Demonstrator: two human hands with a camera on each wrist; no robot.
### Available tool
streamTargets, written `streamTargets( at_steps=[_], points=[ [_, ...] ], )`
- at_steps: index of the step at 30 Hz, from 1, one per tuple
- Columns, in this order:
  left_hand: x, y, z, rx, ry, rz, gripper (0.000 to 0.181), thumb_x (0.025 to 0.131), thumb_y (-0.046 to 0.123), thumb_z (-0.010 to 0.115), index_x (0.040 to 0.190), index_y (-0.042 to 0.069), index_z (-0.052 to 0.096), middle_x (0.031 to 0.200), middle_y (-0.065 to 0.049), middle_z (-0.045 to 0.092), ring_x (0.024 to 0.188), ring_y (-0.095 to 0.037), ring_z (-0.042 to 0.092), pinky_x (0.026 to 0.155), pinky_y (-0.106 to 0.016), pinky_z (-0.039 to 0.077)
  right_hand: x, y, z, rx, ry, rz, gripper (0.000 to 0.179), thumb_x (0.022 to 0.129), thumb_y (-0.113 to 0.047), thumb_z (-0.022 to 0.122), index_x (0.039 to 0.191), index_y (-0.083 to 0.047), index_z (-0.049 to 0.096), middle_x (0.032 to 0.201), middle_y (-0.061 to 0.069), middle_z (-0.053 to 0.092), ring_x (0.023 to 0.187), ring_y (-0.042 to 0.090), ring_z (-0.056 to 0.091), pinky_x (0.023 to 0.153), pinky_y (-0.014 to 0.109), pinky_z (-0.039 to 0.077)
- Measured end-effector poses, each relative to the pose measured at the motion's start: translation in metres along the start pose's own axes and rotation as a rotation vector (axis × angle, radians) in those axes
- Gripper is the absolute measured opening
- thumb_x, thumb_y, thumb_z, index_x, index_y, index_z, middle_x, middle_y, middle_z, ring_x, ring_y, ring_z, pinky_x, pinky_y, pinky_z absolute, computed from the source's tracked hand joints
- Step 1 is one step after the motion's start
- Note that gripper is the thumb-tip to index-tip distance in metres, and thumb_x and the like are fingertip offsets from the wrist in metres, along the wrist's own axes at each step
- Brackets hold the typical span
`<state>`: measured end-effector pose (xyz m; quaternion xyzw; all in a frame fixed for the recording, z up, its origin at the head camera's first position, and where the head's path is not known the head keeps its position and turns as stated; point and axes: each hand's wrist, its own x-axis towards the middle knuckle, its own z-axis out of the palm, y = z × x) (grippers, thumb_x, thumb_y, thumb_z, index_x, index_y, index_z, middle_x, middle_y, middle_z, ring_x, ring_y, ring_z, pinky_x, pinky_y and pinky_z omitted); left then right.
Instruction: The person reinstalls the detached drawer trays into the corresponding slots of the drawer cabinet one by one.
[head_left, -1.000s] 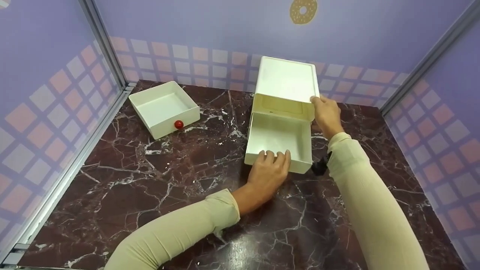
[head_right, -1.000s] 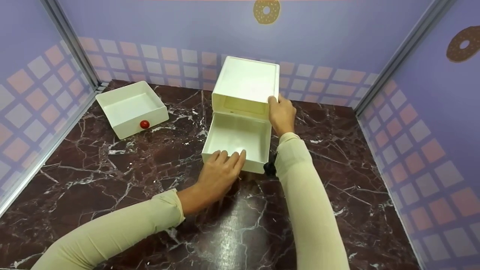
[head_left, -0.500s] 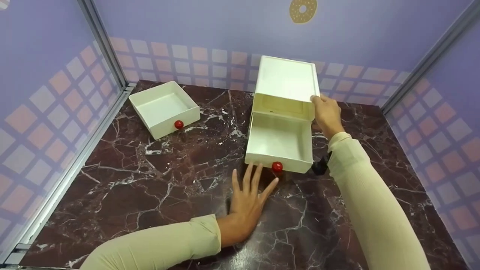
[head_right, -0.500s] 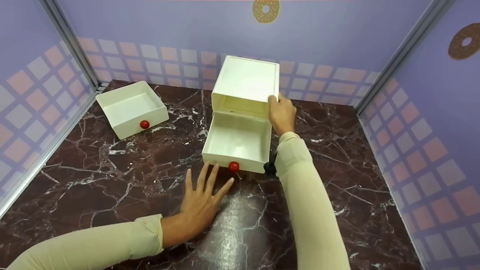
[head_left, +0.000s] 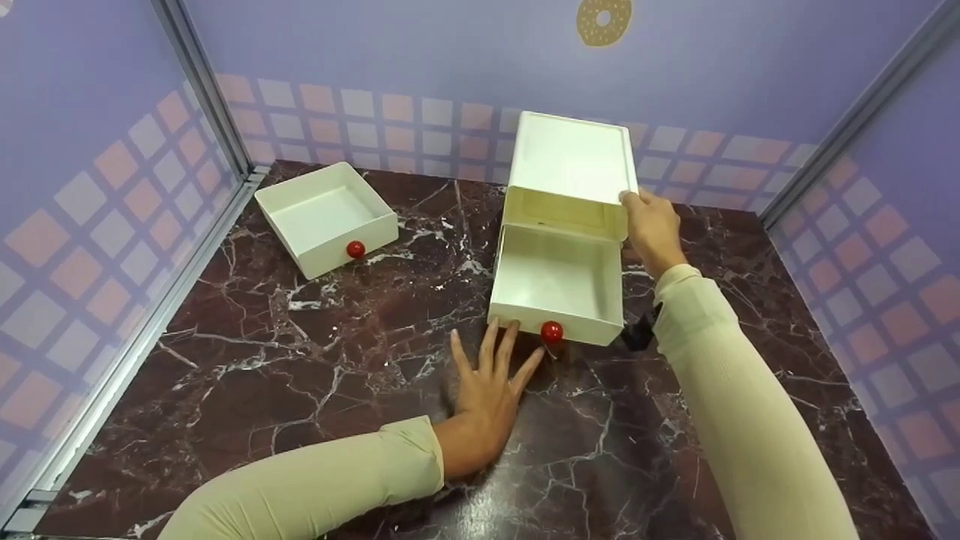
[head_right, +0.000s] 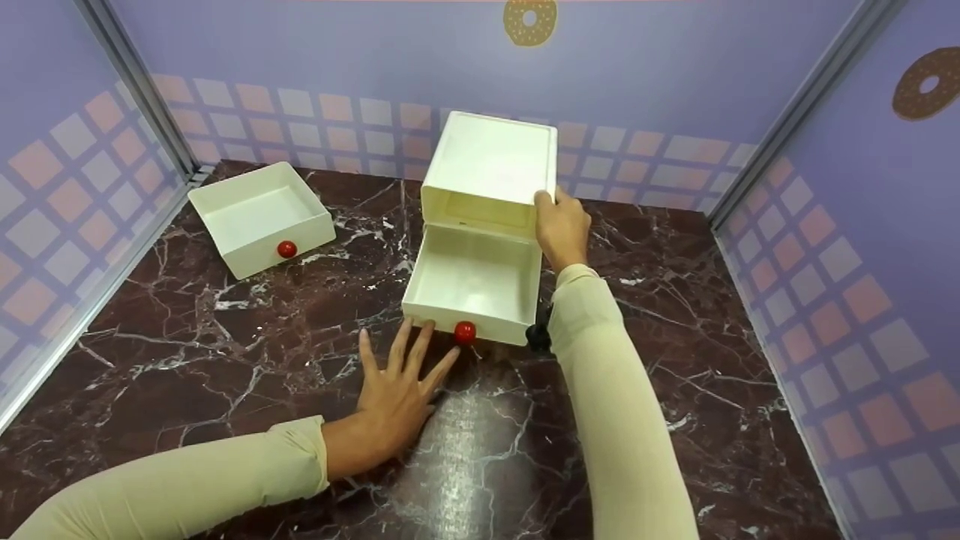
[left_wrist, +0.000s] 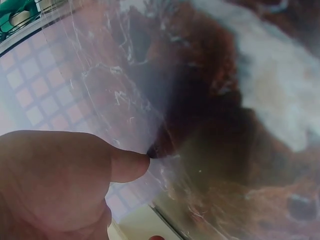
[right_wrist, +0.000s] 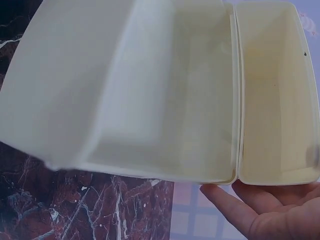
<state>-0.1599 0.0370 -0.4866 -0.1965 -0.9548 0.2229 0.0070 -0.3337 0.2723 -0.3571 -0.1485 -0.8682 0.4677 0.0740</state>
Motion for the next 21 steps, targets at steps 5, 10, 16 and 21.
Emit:
streamTargets(
  at_steps=[5, 10, 16, 21],
  points=[
    [0.012, -0.002, -0.003, -0.018, -0.007, -0.011, 0.097, 0.096, 0.044, 0.063, 0.161, 0.046, -0.008, 0.171, -0.012, -0.015, 0.159, -0.039, -0.005, 0.114, -0.081, 0.015, 0.0, -0.001, 0.001, 0.005, 0.008, 0.001, 0.043, 0.102, -0.043, 0.045, 0.122, -0.012, 0.066, 0.133, 0.014, 0.061, 0.123, 0.027, 0.053, 0.099, 0.044, 0.054],
    [0.032, -0.004, -0.004, -0.03, -0.006, -0.034, 0.098, 0.097, 0.028, 0.064, 0.161, 0.047, -0.008, 0.172, -0.007, -0.018, 0.159, -0.04, -0.006, 0.114, -0.081, 0.017, -0.001, 0.0, 0.002, 0.038, 0.004, 0.008, 0.042, 0.102, -0.043, 0.045, 0.122, -0.014, 0.067, 0.129, 0.015, 0.063, 0.114, 0.027, 0.059, 0.089, 0.042, 0.06],
    [0.055, -0.009, -0.004, -0.046, -0.003, -0.044, 0.095, 0.096, 0.047, 0.063, 0.162, 0.044, -0.006, 0.171, -0.005, -0.022, 0.158, -0.04, -0.011, 0.113, -0.082, 0.014, -0.001, 0.001, 0.003, 0.075, 0.0, 0.019, 0.044, 0.102, -0.043, 0.045, 0.122, -0.012, 0.068, 0.124, 0.017, 0.064, 0.105, 0.029, 0.064, 0.074, 0.043, 0.064],
    [0.066, -0.01, -0.005, -0.061, 0.028, -0.054, 0.089, 0.097, 0.057, 0.056, 0.162, 0.043, -0.003, 0.172, -0.003, -0.018, 0.158, -0.041, -0.01, 0.113, -0.083, 0.013, 0.0, 0.0, 0.002, 0.09, -0.007, 0.021, 0.043, 0.102, -0.042, 0.045, 0.119, -0.008, 0.066, 0.122, 0.017, 0.063, 0.104, 0.028, 0.064, 0.08, 0.047, 0.064]
  ],
)
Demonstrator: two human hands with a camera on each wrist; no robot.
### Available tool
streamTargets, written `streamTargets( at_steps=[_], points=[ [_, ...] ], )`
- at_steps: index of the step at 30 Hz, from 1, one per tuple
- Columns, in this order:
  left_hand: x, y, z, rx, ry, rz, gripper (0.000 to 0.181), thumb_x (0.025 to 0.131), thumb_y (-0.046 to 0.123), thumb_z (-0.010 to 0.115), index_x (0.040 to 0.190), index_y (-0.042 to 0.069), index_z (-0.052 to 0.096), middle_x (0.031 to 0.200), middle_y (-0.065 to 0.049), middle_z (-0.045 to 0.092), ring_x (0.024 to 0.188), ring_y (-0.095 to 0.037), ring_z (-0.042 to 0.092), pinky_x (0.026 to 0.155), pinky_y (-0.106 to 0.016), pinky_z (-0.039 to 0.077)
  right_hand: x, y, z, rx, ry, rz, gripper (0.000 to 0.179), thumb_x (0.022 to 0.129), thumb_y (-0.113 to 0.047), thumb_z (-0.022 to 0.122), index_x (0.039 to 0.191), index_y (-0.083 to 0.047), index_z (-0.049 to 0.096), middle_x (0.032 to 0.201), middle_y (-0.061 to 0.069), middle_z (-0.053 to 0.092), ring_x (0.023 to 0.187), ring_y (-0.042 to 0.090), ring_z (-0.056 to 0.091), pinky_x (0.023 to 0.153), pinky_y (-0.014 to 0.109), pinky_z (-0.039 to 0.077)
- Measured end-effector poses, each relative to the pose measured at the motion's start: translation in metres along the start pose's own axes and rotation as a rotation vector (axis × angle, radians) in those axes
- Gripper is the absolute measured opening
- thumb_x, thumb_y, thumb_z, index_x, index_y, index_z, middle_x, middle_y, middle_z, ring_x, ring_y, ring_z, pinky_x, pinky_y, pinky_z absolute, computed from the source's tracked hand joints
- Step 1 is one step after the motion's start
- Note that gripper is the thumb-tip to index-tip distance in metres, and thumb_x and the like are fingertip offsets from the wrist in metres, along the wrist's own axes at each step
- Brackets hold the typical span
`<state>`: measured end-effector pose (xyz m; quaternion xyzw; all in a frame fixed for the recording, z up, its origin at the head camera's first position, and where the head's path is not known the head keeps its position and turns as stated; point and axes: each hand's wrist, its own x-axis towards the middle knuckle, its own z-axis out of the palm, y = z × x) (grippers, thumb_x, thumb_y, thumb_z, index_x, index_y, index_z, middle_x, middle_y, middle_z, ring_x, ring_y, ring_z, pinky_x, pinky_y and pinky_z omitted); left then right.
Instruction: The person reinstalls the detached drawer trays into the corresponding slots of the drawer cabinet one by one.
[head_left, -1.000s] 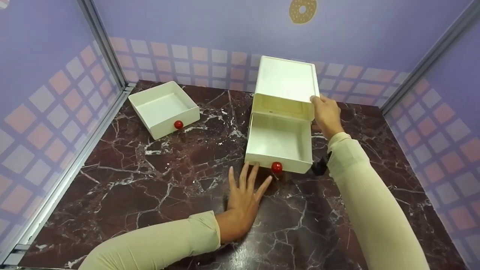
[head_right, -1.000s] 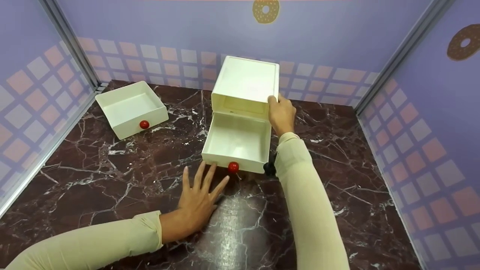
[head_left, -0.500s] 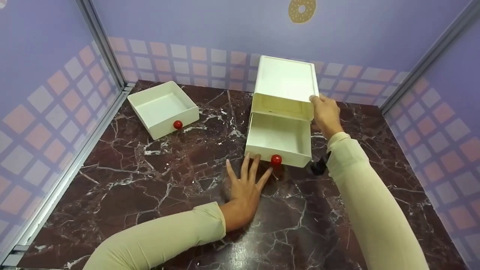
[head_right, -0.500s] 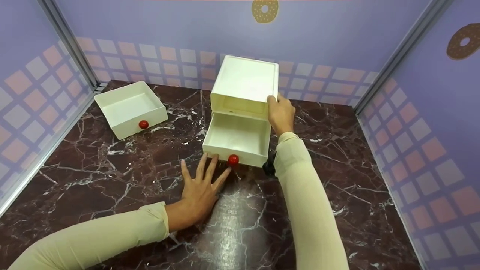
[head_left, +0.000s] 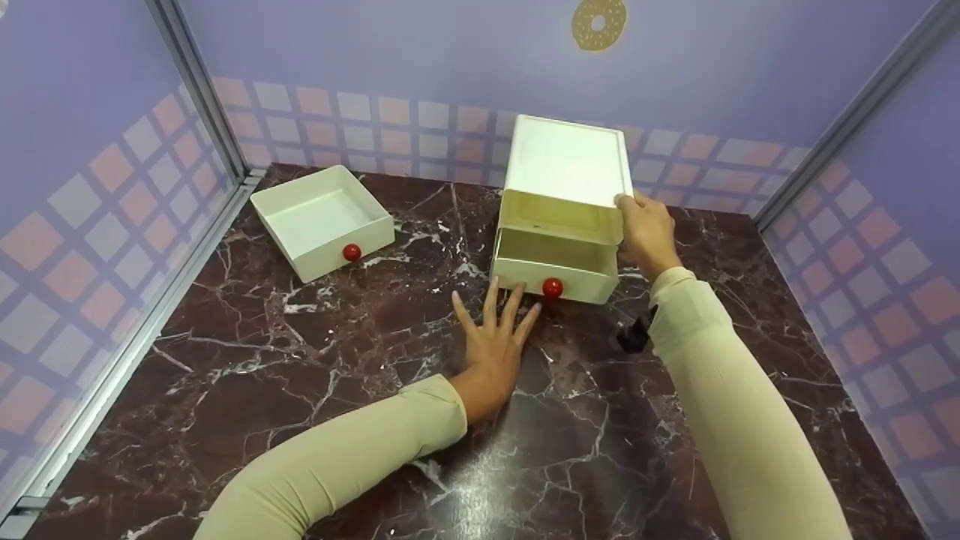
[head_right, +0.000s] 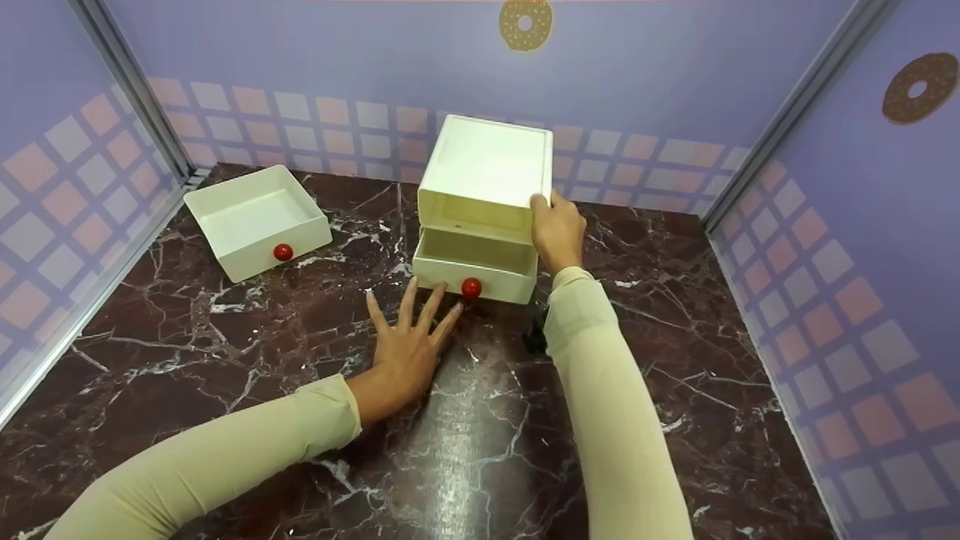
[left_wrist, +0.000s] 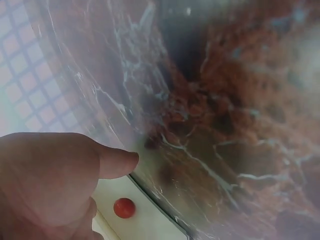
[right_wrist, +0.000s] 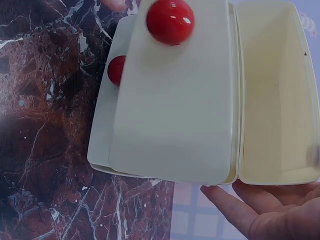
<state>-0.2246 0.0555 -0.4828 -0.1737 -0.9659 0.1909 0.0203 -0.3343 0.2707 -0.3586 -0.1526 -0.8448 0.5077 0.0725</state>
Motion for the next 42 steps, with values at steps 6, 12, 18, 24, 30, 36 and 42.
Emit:
streamTargets(
  at_steps=[6, 12, 18, 24, 30, 36, 42],
  points=[
    [-0.001, 0.004, -0.004, 0.004, 0.048, -0.019, 0.085, 0.099, 0.054, 0.053, 0.163, 0.042, -0.001, 0.173, -0.005, -0.014, 0.159, -0.041, -0.005, 0.113, -0.083, 0.014, 0.0, 0.0, 0.001, -0.002, 0.006, -0.013, 0.042, 0.102, -0.041, 0.047, 0.118, -0.008, 0.067, 0.12, 0.017, 0.064, 0.104, 0.027, 0.063, 0.084, 0.043, 0.062],
    [-0.001, 0.014, -0.007, 0.059, 0.492, 0.068, 0.062, 0.102, 0.04, 0.052, 0.159, 0.019, 0.037, 0.159, -0.012, 0.045, 0.146, -0.037, 0.044, 0.112, -0.07, 0.037, 0.001, 0.0, 0.001, 0.006, 0.012, -0.016, 0.041, 0.102, -0.04, 0.047, 0.118, -0.009, 0.067, 0.121, 0.016, 0.064, 0.106, 0.027, 0.063, 0.084, 0.042, 0.062],
    [0.027, 0.02, -0.006, 0.102, 0.963, 0.182, 0.035, 0.099, 0.02, 0.048, 0.121, 0.01, 0.073, 0.122, -0.007, 0.068, 0.11, -0.026, 0.066, 0.085, -0.04, 0.057, 0.001, 0.003, 0.0, -0.016, 0.035, -0.029, 0.04, 0.102, -0.04, 0.048, 0.117, -0.009, 0.068, 0.119, 0.015, 0.066, 0.109, 0.026, 0.061, 0.088, 0.036, 0.057],
    [0.059, 0.011, -0.005, 0.136, 0.986, 0.254, 0.034, 0.097, 0.011, 0.046, 0.117, 0.006, 0.073, 0.118, -0.012, 0.066, 0.101, -0.027, 0.065, 0.078, -0.033, 0.058, 0.002, 0.003, -0.001, -0.062, 0.033, -0.031, 0.043, 0.102, -0.042, 0.046, 0.123, -0.012, 0.068, 0.124, 0.016, 0.066, 0.117, 0.026, 0.057, 0.1, 0.037, 0.051],
    [0.068, 0.004, -0.008, 0.092, 1.007, 0.327, 0.033, 0.093, 0.002, 0.043, 0.105, 0.003, 0.074, 0.102, -0.011, 0.065, 0.092, -0.025, 0.064, 0.074, -0.029, 0.056, 0.002, 0.0, 0.001, -0.036, 0.027, -0.027, 0.041, 0.102, -0.04, 0.046, 0.12, -0.01, 0.067, 0.122, 0.018, 0.066, 0.111, 0.029, 0.061, 0.09, 0.037, 0.056],
    [0.076, 0.004, -0.01, 0.072, 1.026, 0.321, 0.035, 0.091, 0.0, 0.04, 0.097, 0.006, 0.074, 0.098, -0.009, 0.063, 0.09, -0.024, 0.063, 0.072, -0.029, 0.055, 0.002, -0.001, 0.001, -0.059, 0.033, -0.035, 0.04, 0.101, -0.041, 0.046, 0.117, -0.012, 0.068, 0.12, 0.016, 0.066, 0.111, 0.026, 0.059, 0.091, 0.034, 0.053],
    [0.091, 0.0, -0.01, 0.056, 0.992, 0.32, 0.03, 0.093, 0.004, 0.047, 0.101, 0.005, 0.076, 0.105, -0.01, 0.064, 0.096, -0.024, 0.064, 0.081, -0.03, 0.058, 0.0, 0.001, 0.0, -0.059, 0.032, -0.032, 0.04, 0.101, -0.042, 0.046, 0.118, -0.014, 0.069, 0.12, 0.015, 0.065, 0.109, 0.024, 0.058, 0.091, 0.034, 0.053]
  ],
)
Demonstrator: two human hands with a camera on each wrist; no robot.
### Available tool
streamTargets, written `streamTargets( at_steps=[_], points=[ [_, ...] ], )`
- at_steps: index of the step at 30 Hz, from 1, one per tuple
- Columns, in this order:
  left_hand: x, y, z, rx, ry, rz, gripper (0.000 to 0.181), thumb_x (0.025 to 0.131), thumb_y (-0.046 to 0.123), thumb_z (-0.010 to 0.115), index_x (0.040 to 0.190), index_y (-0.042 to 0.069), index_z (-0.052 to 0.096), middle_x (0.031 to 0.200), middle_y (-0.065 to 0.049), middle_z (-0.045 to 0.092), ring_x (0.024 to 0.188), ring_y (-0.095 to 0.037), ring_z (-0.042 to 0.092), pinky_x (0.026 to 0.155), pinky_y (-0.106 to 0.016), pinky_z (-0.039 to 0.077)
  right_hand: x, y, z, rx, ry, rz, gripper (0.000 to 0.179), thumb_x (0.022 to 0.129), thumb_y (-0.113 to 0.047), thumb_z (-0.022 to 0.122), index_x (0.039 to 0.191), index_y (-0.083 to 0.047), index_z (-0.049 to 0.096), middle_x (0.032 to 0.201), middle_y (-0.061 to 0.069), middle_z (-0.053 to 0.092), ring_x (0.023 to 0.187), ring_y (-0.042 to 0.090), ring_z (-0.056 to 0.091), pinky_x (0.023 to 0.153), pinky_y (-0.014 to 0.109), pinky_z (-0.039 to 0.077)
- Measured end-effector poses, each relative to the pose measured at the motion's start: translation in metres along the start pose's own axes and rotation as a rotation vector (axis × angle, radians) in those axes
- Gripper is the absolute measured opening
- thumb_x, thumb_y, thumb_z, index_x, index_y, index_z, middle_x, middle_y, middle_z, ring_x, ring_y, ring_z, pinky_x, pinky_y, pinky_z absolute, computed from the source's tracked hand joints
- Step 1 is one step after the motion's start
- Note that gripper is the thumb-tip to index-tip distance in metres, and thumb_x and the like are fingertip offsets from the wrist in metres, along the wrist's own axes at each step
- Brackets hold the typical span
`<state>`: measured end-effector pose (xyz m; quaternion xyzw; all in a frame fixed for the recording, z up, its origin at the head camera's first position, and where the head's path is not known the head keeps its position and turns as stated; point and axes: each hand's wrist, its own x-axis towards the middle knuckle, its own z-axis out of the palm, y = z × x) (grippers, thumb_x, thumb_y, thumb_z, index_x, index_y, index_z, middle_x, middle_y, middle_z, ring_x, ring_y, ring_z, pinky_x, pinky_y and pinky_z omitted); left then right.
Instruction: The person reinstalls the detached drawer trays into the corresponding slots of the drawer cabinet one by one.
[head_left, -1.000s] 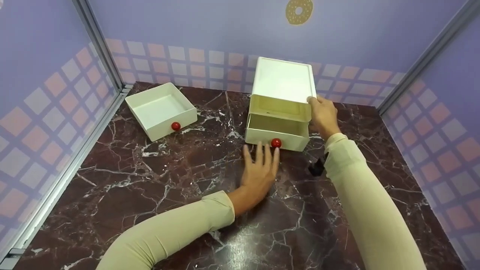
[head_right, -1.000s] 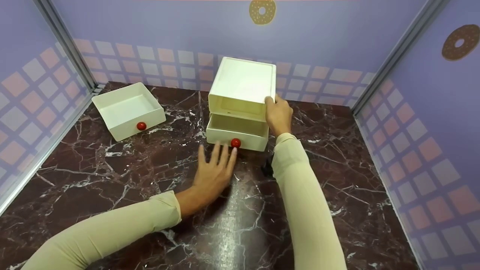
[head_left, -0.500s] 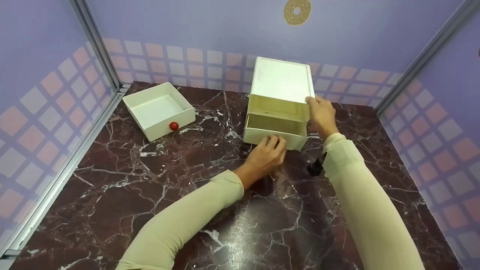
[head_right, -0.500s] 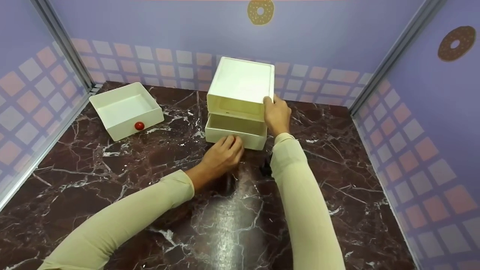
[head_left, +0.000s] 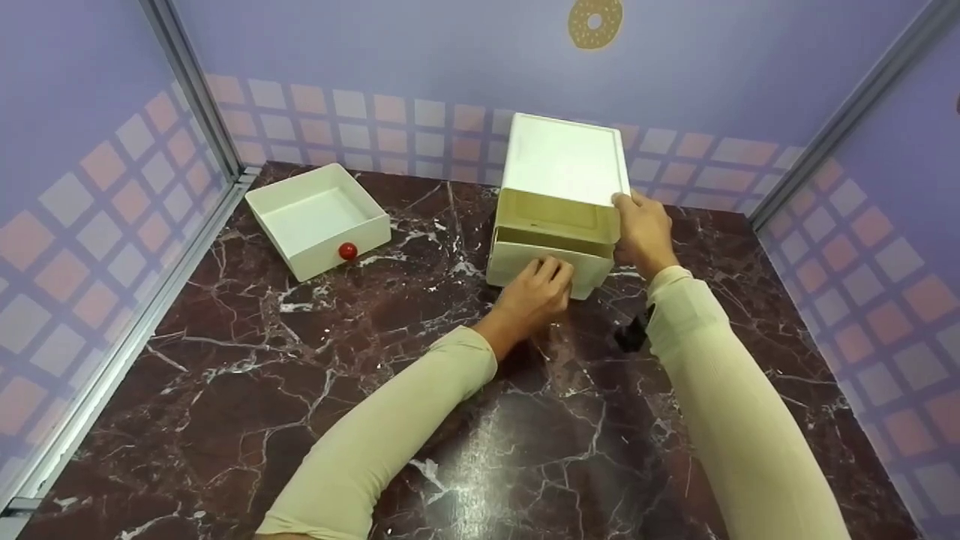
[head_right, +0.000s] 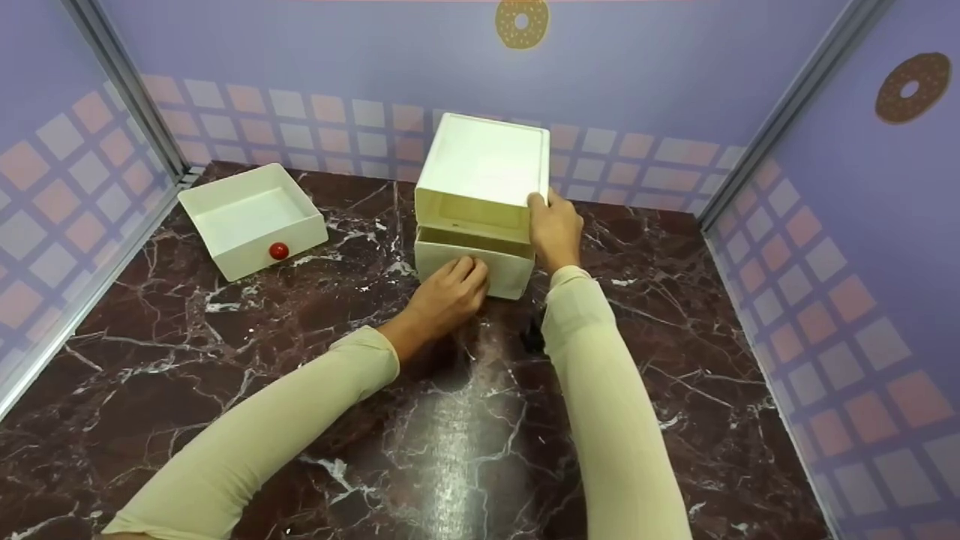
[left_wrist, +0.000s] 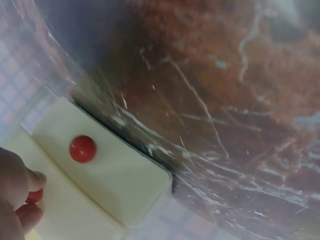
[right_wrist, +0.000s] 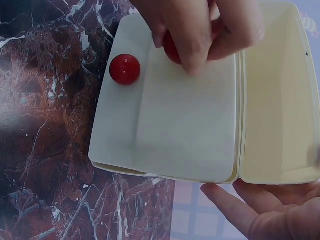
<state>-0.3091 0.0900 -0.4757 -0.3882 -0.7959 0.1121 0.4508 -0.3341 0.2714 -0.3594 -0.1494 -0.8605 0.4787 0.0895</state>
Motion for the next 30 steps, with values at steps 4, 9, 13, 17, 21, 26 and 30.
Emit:
streamTargets(
  at_steps=[4, 9, 13, 17, 21, 26, 30],
  points=[
    [0.0, -0.006, 0.005, -0.031, -0.076, -0.046, 0.033, 0.097, 0.007, 0.047, 0.115, -0.001, 0.074, 0.122, -0.013, 0.065, 0.109, -0.028, 0.064, 0.1, -0.034, 0.057, -0.001, 0.0, 0.0, -0.001, -0.009, -0.006, 0.041, 0.101, -0.042, 0.046, 0.121, -0.013, 0.069, 0.124, 0.014, 0.064, 0.113, 0.024, 0.056, 0.097, 0.037, 0.051],
    [0.0, -0.008, 0.004, -0.058, -0.159, -0.066, 0.036, 0.101, 0.009, 0.044, 0.124, -0.002, 0.069, 0.132, -0.013, 0.062, 0.118, -0.028, 0.062, 0.107, -0.036, 0.053, 0.0, 0.0, -0.001, -0.034, -0.004, -0.018, 0.041, 0.101, -0.041, 0.046, 0.119, -0.012, 0.068, 0.129, 0.012, 0.062, 0.118, 0.026, 0.051, 0.106, 0.041, 0.045],
    [0.0, -0.01, 0.002, -0.074, -0.226, -0.059, 0.039, 0.101, 0.009, 0.043, 0.132, -0.001, 0.065, 0.138, -0.013, 0.059, 0.123, -0.029, 0.06, 0.109, -0.037, 0.051, 0.001, 0.0, -0.001, -0.054, 0.011, -0.031, 0.04, 0.101, -0.04, 0.046, 0.117, -0.011, 0.068, 0.129, 0.009, 0.062, 0.118, 0.026, 0.048, 0.107, 0.041, 0.041],
    [-0.008, -0.019, 0.003, -0.068, -0.251, -0.022, 0.042, 0.103, 0.014, 0.043, 0.141, 0.005, 0.06, 0.144, -0.011, 0.058, 0.125, -0.027, 0.06, 0.103, -0.041, 0.055, 0.001, 0.0, 0.0, -0.042, 0.002, -0.021, 0.041, 0.101, -0.04, 0.046, 0.12, -0.011, 0.068, 0.129, 0.009, 0.061, 0.119, 0.025, 0.049, 0.107, 0.041, 0.042],
    [-0.025, -0.041, 0.01, -0.072, -0.184, 0.003, 0.036, 0.102, 0.016, 0.046, 0.135, 0.012, 0.06, 0.132, -0.007, 0.064, 0.111, -0.025, 0.064, 0.084, -0.039, 0.058, 0.001, 0.0, 0.0, -0.042, 0.001, -0.017, 0.041, 0.101, -0.041, 0.046, 0.119, -0.012, 0.068, 0.129, 0.009, 0.062, 0.12, 0.025, 0.049, 0.109, 0.041, 0.041],
    [-0.052, -0.085, 0.014, -0.12, -0.218, -0.046, 0.026, 0.095, 0.012, 0.048, 0.119, 0.011, 0.059, 0.113, -0.007, 0.063, 0.1, -0.025, 0.06, 0.082, -0.04, 0.056, 0.001, -0.001, -0.001, -0.044, 0.013, -0.023, 0.041, 0.101, -0.042, 0.046, 0.113, -0.007, 0.066, 0.127, 0.011, 0.062, 0.118, 0.025, 0.049, 0.108, 0.041, 0.042],
    [-0.075, -0.13, 0.014, -0.104, -0.355, -0.211, 0.029, 0.096, 0.014, 0.048, 0.122, 0.007, 0.057, 0.12, -0.014, 0.06, 0.112, -0.033, 0.057, 0.094, -0.05, 0.053, 0.001, 0.0, 0.0, -0.035, 0.018, -0.024, 0.04, 0.101, -0.041, 0.047, 0.111, -0.007, 0.066, 0.122, 0.012, 0.063, 0.115, 0.024, 0.051, 0.106, 0.039, 0.043]
  ],
)
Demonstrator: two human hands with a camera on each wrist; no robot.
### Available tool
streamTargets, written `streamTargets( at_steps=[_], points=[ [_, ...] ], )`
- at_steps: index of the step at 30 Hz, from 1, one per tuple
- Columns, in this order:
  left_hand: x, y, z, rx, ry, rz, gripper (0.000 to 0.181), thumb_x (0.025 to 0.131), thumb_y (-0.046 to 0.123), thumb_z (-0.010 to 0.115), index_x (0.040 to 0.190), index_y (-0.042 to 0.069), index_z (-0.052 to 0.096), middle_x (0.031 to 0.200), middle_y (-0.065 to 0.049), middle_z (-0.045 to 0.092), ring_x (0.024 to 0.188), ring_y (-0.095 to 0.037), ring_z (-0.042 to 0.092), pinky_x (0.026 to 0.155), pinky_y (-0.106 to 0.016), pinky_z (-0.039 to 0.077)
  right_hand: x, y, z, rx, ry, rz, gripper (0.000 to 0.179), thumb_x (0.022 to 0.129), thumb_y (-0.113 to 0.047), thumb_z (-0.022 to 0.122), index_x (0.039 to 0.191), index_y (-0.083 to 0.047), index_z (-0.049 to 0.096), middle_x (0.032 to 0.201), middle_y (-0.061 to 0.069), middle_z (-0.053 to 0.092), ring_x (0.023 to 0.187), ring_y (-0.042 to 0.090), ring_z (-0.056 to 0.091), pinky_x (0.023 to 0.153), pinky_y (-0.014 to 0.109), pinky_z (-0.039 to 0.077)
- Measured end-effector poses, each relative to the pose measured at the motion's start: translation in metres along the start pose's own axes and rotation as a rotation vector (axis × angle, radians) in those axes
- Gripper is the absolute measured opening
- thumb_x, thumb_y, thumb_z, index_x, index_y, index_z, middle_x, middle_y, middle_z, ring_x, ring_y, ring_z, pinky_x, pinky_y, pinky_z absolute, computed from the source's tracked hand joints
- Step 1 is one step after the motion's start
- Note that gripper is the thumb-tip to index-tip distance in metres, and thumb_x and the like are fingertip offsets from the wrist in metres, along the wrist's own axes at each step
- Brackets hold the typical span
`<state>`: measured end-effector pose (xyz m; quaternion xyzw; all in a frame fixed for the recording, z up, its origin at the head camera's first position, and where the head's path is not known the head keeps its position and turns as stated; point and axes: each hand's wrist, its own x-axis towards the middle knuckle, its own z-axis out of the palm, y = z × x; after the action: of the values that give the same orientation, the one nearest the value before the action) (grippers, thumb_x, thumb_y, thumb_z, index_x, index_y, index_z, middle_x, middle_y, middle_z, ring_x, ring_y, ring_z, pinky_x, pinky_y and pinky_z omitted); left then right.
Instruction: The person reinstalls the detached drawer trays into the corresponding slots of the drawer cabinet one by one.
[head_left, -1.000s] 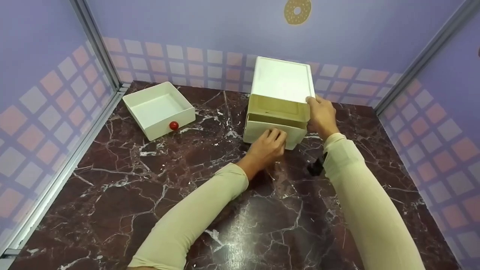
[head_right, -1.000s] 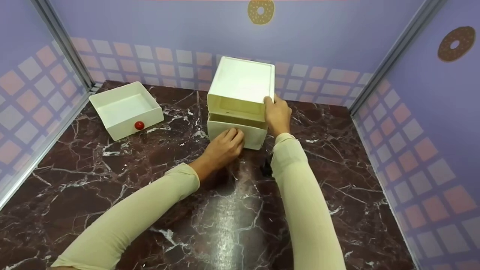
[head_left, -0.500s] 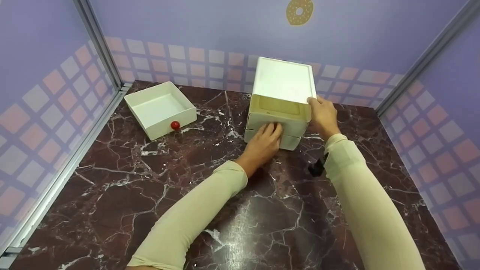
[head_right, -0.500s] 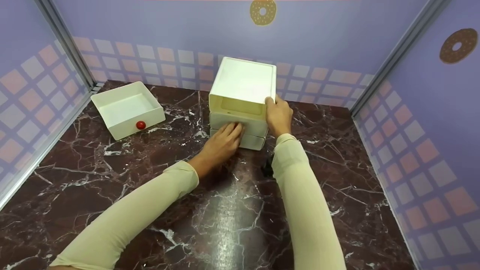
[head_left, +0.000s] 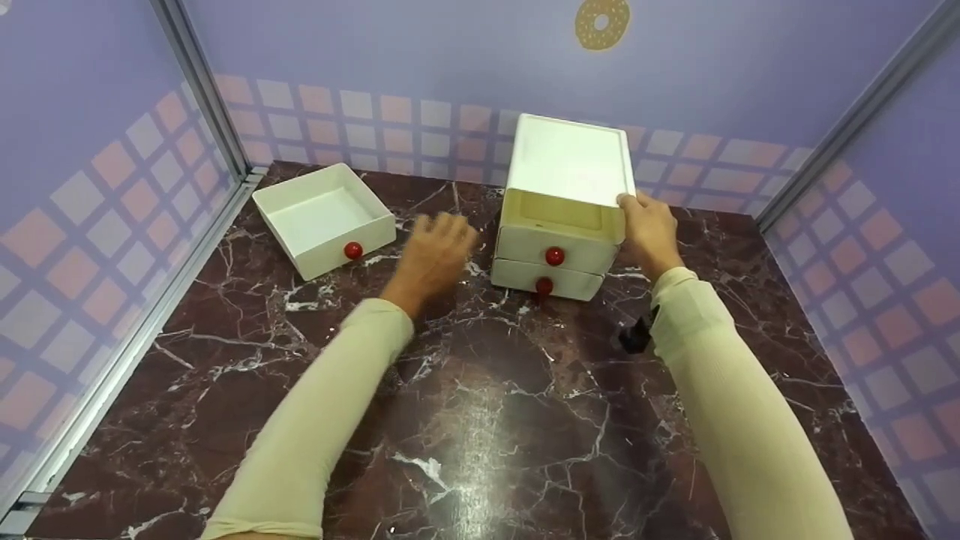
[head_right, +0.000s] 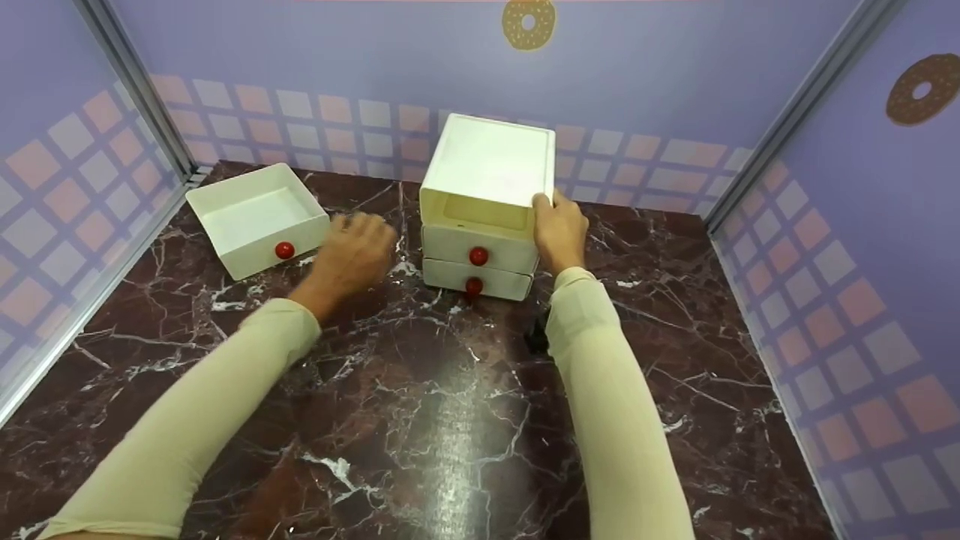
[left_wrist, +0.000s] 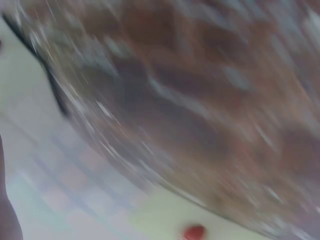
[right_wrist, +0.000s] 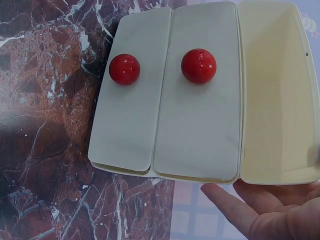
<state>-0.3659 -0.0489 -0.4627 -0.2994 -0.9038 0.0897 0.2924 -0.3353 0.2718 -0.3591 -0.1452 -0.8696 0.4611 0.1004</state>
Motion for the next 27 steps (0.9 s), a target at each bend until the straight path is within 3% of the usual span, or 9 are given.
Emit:
streamTargets(
  at_steps=[3, 6, 8, 10, 13, 18, 21, 25, 27],
  points=[
    [-0.014, -0.036, 0.004, -0.003, -0.146, -0.22, 0.044, 0.101, 0.026, 0.05, 0.137, 0.001, 0.05, 0.137, -0.023, 0.054, 0.13, -0.042, 0.05, 0.107, -0.06, 0.044, 0.001, 0.0, 0.001, -0.002, 0.001, -0.003, 0.04, 0.1, -0.042, 0.047, 0.107, -0.006, 0.065, 0.117, 0.014, 0.064, 0.113, 0.025, 0.052, 0.104, 0.039, 0.044],
    [-0.035, -0.066, 0.007, -0.046, -0.308, -0.435, 0.067, 0.102, 0.039, 0.051, 0.153, -0.001, 0.035, 0.157, -0.029, 0.036, 0.148, -0.05, 0.029, 0.118, -0.072, 0.025, 0.001, 0.0, 0.002, -0.008, 0.003, -0.004, 0.04, 0.1, -0.041, 0.047, 0.107, -0.006, 0.065, 0.116, 0.015, 0.064, 0.113, 0.025, 0.052, 0.103, 0.039, 0.044],
    [-0.05, -0.079, 0.01, -0.095, -0.375, -0.542, 0.081, 0.101, 0.045, 0.055, 0.159, -0.001, 0.024, 0.164, -0.03, 0.024, 0.152, -0.054, 0.016, 0.118, -0.079, 0.011, 0.002, 0.0, 0.002, -0.007, -0.001, -0.002, 0.04, 0.1, -0.041, 0.047, 0.11, -0.007, 0.067, 0.119, 0.015, 0.065, 0.114, 0.026, 0.052, 0.103, 0.039, 0.044],
    [-0.064, -0.087, 0.013, -0.152, -0.392, -0.61, 0.086, 0.099, 0.046, 0.06, 0.16, 0.0, 0.02, 0.165, -0.029, 0.022, 0.152, -0.056, 0.013, 0.114, -0.083, 0.007, 0.001, 0.0, 0.001, -0.009, -0.003, -0.001, 0.041, 0.1, -0.04, 0.047, 0.113, -0.008, 0.068, 0.122, 0.014, 0.065, 0.115, 0.026, 0.052, 0.104, 0.04, 0.043],
    [-0.081, -0.089, 0.02, -0.195, -0.361, -0.629, 0.086, 0.096, 0.041, 0.067, 0.159, 0.0, 0.026, 0.158, -0.03, 0.035, 0.147, -0.059, 0.024, 0.109, -0.087, 0.009, 0.001, 0.0, -0.001, -0.008, -0.001, 0.0, 0.041, 0.1, -0.04, 0.047, 0.115, -0.009, 0.069, 0.124, 0.014, 0.065, 0.116, 0.027, 0.052, 0.104, 0.04, 0.043],
    [-0.095, -0.085, 0.028, -0.133, -0.188, -0.607, 0.061, 0.092, 0.028, 0.074, 0.14, -0.001, 0.05, 0.125, -0.03, 0.06, 0.124, -0.059, 0.052, 0.107, -0.086, 0.022, 0.002, 0.002, -0.001, 0.005, -0.006, 0.01, 0.043, 0.1, -0.041, 0.047, 0.116, -0.007, 0.069, 0.124, 0.015, 0.064, 0.113, 0.025, 0.052, 0.1, 0.038, 0.047],
    [-0.099, -0.084, 0.03, -0.108, -0.107, -0.598, 0.036, 0.099, 0.018, 0.06, 0.129, -0.002, 0.056, 0.112, -0.029, 0.063, 0.11, -0.058, 0.059, 0.104, -0.086, 0.028, 0.001, 0.002, -0.001, 0.014, -0.012, 0.018, 0.044, 0.1, -0.041, 0.047, 0.117, -0.007, 0.068, 0.124, 0.015, 0.064, 0.113, 0.024, 0.053, 0.099, 0.038, 0.048],
    [-0.103, -0.086, 0.027, -0.117, -0.105, -0.576, 0.03, 0.104, 0.007, 0.038, 0.126, -0.003, 0.055, 0.109, -0.029, 0.062, 0.103, -0.058, 0.06, 0.102, -0.086, 0.029, 0.001, 0.001, 0.0, -0.004, -0.005, 0.007, 0.042, 0.1, -0.041, 0.047, 0.116, -0.007, 0.068, 0.124, 0.015, 0.064, 0.115, 0.026, 0.052, 0.105, 0.04, 0.045],
    [-0.105, -0.087, 0.026, -0.122, -0.12, -0.563, 0.03, 0.104, 0.005, 0.036, 0.126, -0.004, 0.054, 0.11, -0.03, 0.062, 0.103, -0.058, 0.06, 0.103, -0.086, 0.028, 0.002, 0.001, 0.0, -0.013, 0.0, 0.001, 0.042, 0.1, -0.041, 0.048, 0.115, -0.007, 0.068, 0.124, 0.015, 0.065, 0.116, 0.027, 0.052, 0.107, 0.041, 0.044]
  ],
)
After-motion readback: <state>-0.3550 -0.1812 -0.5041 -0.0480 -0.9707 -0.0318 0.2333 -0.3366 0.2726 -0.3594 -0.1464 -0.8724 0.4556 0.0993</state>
